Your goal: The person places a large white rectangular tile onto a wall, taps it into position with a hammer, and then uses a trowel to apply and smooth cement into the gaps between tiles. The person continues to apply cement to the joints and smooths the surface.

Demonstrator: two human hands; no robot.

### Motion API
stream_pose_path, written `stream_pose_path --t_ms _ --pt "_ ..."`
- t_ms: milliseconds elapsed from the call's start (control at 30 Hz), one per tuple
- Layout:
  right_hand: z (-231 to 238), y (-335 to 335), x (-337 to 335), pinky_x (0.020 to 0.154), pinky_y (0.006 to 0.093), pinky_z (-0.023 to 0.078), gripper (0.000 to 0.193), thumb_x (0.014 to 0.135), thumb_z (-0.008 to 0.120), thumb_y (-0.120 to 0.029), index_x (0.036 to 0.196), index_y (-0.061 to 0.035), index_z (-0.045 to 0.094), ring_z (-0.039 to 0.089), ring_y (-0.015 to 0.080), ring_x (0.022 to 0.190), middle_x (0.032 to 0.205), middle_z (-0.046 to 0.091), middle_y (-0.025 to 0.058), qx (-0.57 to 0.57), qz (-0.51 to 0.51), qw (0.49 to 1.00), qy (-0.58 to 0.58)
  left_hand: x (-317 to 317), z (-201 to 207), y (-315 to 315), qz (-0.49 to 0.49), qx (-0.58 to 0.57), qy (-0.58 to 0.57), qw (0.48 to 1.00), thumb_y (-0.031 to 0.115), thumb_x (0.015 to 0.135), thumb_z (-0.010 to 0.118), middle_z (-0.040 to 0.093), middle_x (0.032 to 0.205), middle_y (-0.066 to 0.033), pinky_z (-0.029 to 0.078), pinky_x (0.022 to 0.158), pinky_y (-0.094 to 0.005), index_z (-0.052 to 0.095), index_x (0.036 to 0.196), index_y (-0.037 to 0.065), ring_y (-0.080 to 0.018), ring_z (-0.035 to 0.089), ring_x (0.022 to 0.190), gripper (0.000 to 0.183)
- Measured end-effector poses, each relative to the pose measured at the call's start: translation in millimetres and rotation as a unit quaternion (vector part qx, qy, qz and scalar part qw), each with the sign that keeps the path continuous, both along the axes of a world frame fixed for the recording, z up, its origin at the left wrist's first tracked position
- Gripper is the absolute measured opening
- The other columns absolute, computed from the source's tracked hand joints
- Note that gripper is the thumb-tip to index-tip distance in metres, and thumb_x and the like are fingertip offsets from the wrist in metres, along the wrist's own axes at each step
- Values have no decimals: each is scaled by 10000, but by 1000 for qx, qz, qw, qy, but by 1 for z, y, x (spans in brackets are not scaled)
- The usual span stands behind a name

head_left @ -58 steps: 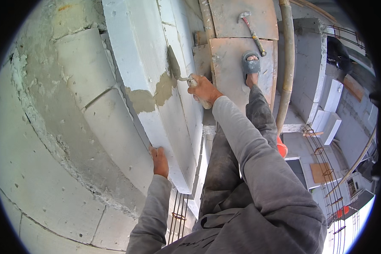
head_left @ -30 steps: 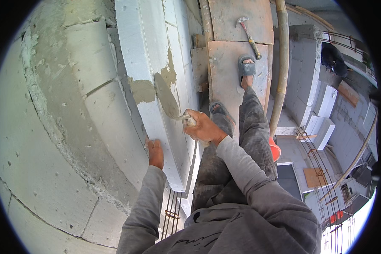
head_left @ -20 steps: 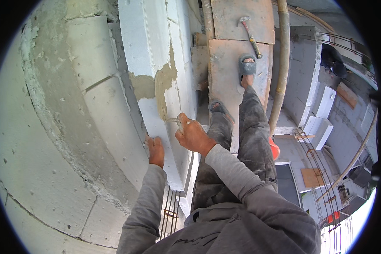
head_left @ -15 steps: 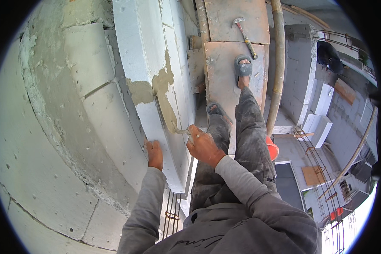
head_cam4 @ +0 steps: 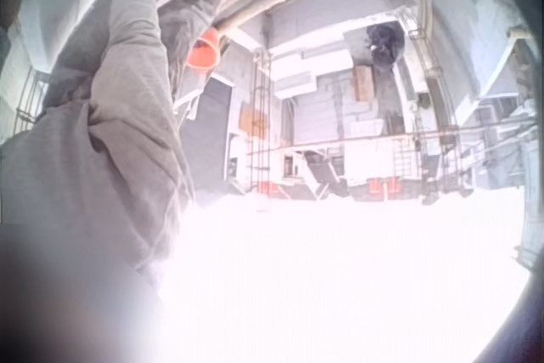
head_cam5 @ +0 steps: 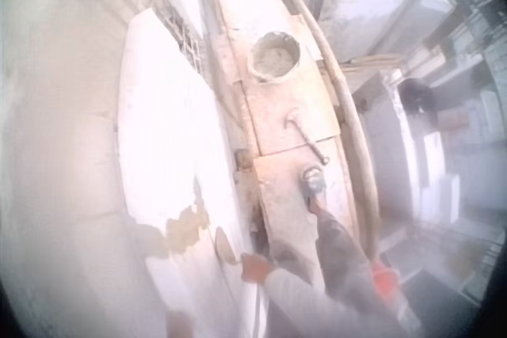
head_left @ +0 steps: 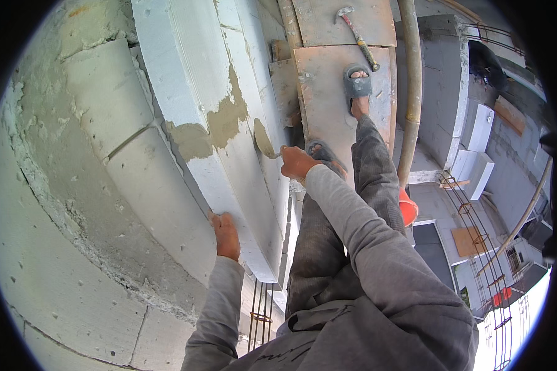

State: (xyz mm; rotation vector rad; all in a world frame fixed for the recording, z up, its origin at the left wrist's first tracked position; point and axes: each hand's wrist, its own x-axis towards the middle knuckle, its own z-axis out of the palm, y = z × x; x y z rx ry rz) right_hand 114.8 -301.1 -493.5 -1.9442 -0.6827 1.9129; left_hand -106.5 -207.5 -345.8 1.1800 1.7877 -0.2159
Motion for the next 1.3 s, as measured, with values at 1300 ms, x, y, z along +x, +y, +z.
stream_pose_path --t_ms 1300 --pt "24 57 37 802 454 524 430 791 614 -137 1128 100 493 640 474 881 918 632 341 126 -205 970 -35 -11 -12 -7 -48 30 -7 998 159 920 407 318 1481 -217 236 1136 -345 156 1494 -48 -319 324 1351 660"
